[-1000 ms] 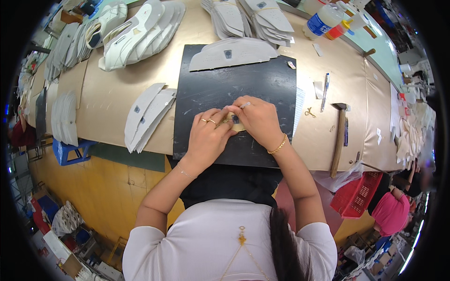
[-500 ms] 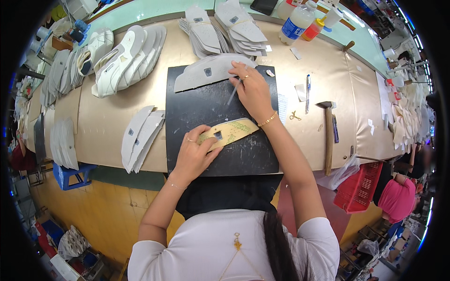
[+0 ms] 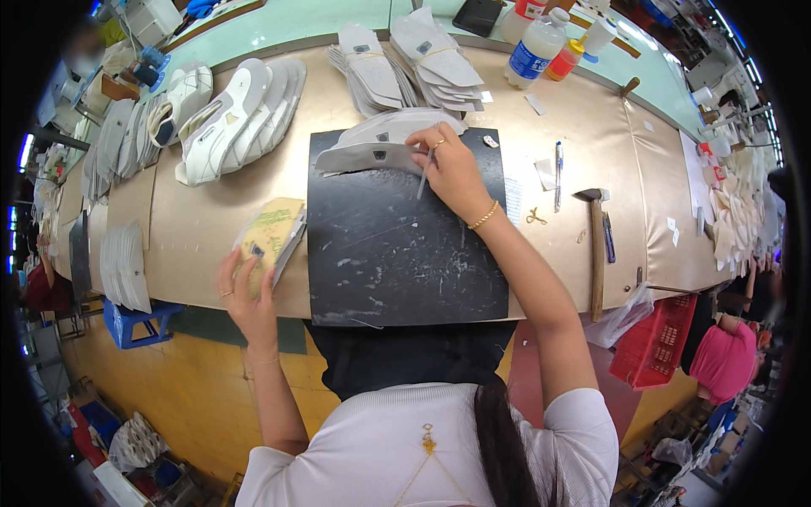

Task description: The person uses a small template and a pen to mark a series of white fabric pieces on a black cutting mat. They repeatedly place the template, trace or mark the fabric, then set the marked piece aside and pick up the next one from a nearby stack.

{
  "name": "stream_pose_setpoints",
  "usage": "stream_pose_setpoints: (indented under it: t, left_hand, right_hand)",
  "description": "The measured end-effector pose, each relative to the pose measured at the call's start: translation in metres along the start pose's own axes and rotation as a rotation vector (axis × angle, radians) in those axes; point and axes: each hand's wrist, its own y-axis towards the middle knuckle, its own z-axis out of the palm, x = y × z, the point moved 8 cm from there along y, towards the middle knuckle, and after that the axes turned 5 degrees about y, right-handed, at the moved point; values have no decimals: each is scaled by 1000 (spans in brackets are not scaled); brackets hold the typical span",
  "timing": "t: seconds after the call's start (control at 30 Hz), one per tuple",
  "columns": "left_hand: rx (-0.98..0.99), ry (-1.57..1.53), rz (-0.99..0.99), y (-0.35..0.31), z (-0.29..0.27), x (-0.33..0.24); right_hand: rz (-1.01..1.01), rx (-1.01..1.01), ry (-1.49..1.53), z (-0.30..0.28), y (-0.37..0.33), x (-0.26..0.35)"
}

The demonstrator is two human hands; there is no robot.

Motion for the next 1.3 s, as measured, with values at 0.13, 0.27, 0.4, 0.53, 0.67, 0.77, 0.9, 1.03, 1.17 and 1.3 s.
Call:
stream_pose_setpoints:
  t: [0.13, 0.27, 0.4, 0.53, 0.67, 0.77, 0.9, 1.03, 1.17, 1.3]
  left_hand:
    - [56, -270, 78, 5, 21, -45]
    - [182, -456, 232, 7, 36, -97]
    - [335, -505, 308, -4, 56, -133]
    - [376, -413, 266, -19, 70, -150]
    - [348, -358, 196, -26, 76, -157]
    - [325, -342, 192, -28, 78, -158]
    - [313, -331, 178, -30, 79, -158]
    - [311, -315, 164, -31, 78, -158]
    - [317, -314, 144, -31, 78, -156]
    - [318, -320, 142, -31, 79, -156]
  right_hand:
    - [184, 209, 166, -2, -26, 9]
    - [331, 350, 227, -11, -62, 10]
    - [520, 102, 423, -40, -98, -27]
    - [553, -208, 717, -63, -113, -40]
    - [534, -209, 704, -59, -120, -38]
    - [537, -219, 723, -59, -119, -37]
    - [532, -216, 727, -59, -120, -37]
    - [530, -205, 704, -59, -121, -37]
    - [511, -203, 712, -57, -122, -38]
    - [513, -193, 683, -56, -123, -39]
